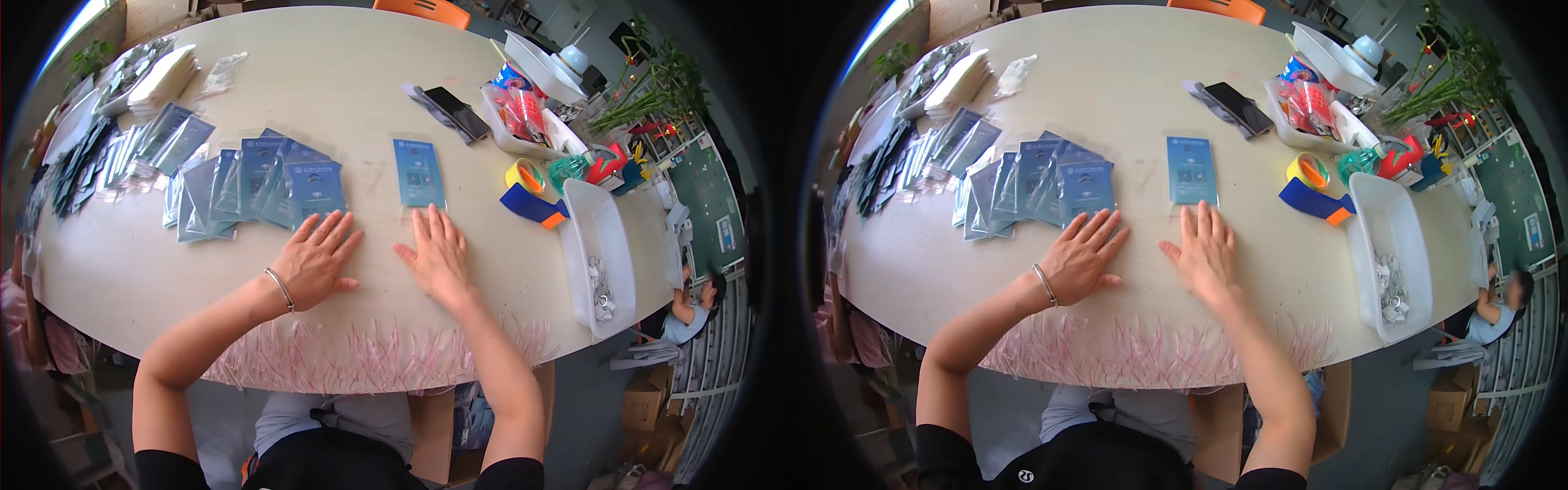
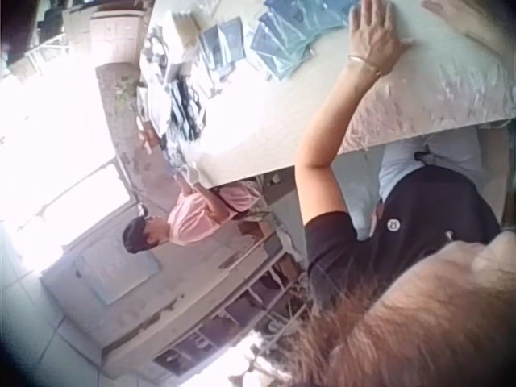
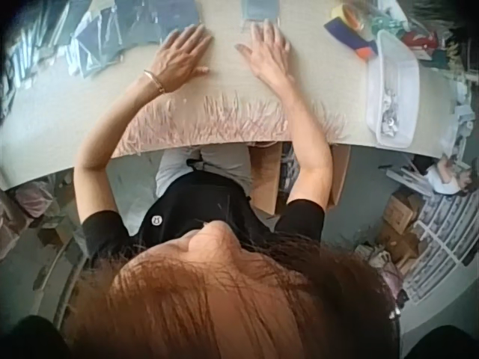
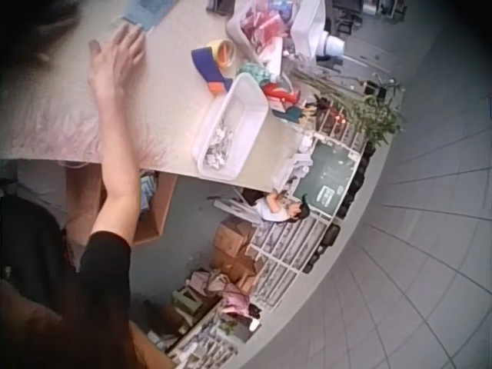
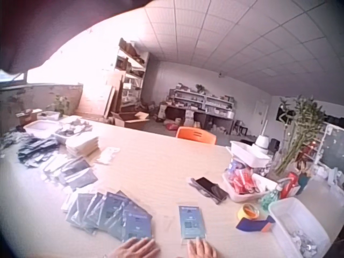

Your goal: The person sits at a table and repeatedly picks up small blue packets from a pile, places them on the table, and smooths them flat with their hands. The person arranges the packets into a neat row on the table surface. The task involves handling the packets one at a time and organizing them into a linear sequence.

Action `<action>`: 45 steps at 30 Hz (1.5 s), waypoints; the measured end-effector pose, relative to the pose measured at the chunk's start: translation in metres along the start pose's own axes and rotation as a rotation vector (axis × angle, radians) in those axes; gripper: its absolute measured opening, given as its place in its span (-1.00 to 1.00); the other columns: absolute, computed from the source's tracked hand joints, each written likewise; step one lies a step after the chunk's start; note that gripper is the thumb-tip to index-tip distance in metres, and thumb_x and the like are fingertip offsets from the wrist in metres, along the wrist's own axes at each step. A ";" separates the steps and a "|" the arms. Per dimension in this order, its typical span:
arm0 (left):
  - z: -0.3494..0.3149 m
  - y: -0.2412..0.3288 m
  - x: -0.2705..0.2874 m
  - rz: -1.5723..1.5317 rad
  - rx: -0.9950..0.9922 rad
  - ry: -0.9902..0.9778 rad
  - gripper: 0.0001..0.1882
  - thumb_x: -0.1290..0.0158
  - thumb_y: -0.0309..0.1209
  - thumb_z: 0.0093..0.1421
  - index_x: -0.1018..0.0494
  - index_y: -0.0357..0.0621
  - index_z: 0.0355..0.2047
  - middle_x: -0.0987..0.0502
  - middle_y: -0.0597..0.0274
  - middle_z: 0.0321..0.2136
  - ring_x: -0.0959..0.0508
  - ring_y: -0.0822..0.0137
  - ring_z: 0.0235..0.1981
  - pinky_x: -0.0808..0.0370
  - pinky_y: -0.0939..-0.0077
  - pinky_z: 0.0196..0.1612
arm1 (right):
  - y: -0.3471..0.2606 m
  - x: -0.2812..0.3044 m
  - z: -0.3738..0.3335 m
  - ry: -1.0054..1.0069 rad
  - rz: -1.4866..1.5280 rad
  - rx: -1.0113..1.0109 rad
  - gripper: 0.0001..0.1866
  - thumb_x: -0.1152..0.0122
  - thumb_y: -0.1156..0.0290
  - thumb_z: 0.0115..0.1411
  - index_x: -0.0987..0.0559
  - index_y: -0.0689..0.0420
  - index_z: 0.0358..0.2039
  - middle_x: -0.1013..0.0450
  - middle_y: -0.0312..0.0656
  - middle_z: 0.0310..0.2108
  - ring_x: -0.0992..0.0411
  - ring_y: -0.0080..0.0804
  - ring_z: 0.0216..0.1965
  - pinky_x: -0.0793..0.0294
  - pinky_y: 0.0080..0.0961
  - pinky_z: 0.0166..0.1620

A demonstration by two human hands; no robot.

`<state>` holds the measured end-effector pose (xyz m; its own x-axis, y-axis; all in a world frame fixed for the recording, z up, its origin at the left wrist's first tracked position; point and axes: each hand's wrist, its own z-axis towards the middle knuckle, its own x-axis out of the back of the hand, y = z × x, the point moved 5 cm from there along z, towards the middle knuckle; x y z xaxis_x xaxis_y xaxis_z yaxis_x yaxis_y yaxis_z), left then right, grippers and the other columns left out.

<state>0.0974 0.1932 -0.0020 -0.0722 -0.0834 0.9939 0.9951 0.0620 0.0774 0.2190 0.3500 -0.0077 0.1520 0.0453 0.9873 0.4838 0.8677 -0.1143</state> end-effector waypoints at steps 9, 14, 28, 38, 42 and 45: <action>0.036 0.028 -0.014 -0.136 -0.243 0.026 -0.45 0.15 -0.22 0.35 -0.12 0.05 0.33 -0.03 0.15 0.37 0.02 0.07 0.40 0.08 0.11 0.40 | -0.035 0.035 -0.076 0.010 0.381 0.069 -0.69 -0.15 0.33 0.21 -0.57 0.22 -0.10 -0.41 0.00 0.02 -0.35 -0.10 0.08 -0.30 -0.20 0.12; 0.041 0.034 -0.020 -0.145 -0.252 0.006 -0.45 0.17 -0.22 0.35 -0.10 0.14 0.34 0.00 0.16 0.38 0.05 0.07 0.41 0.12 0.12 0.41 | 0.015 0.039 -0.063 0.092 0.565 -0.062 -0.82 -0.25 0.53 0.06 -0.61 0.22 -0.27 -0.49 -0.12 -0.28 -0.46 -0.15 -0.18 -0.45 -0.34 -0.11; 0.040 0.033 -0.020 -0.116 -0.248 0.041 -0.45 0.15 -0.26 0.34 -0.12 0.12 0.33 -0.03 0.19 0.38 0.03 0.12 0.40 0.10 0.15 0.41 | -0.020 0.056 -0.086 -0.278 0.526 0.124 -0.87 -0.20 0.40 0.16 -0.49 0.19 -0.41 -0.38 -0.16 -0.34 -0.30 -0.17 -0.17 -0.30 -0.31 -0.05; 0.039 0.033 -0.021 -0.137 -0.259 0.077 -0.46 0.14 -0.24 0.34 -0.13 0.11 0.32 -0.03 0.18 0.37 0.00 0.15 0.40 0.07 0.15 0.41 | -0.116 0.058 -0.135 -0.142 0.589 0.243 -0.90 -0.24 0.46 0.10 -0.48 0.12 -0.40 -0.33 -0.19 -0.35 -0.29 -0.19 -0.22 -0.29 -0.31 -0.15; 0.038 0.032 -0.023 -0.140 -0.260 0.104 -0.46 0.14 -0.24 0.34 -0.14 0.10 0.32 -0.04 0.18 0.37 -0.01 0.15 0.39 0.05 0.14 0.40 | -0.130 0.041 -0.148 -0.182 0.479 0.264 -0.91 -0.23 0.44 0.11 -0.49 0.10 -0.41 -0.32 -0.21 -0.35 -0.28 -0.22 -0.22 -0.29 -0.31 -0.16; 0.037 0.031 -0.023 -0.148 -0.260 0.118 -0.47 0.14 -0.24 0.34 -0.15 0.09 0.31 -0.05 0.18 0.37 -0.01 0.15 0.39 0.05 0.14 0.39 | -0.130 0.041 -0.151 -0.167 0.479 0.230 -0.88 -0.28 0.49 0.04 -0.49 0.14 -0.42 -0.33 -0.18 -0.36 -0.30 -0.16 -0.23 -0.30 -0.29 -0.14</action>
<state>0.1278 0.2340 -0.0194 -0.2241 -0.1879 0.9563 0.9595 -0.2142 0.1828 0.2922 0.1645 0.0315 0.1610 0.5231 0.8369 0.1912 0.8154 -0.5464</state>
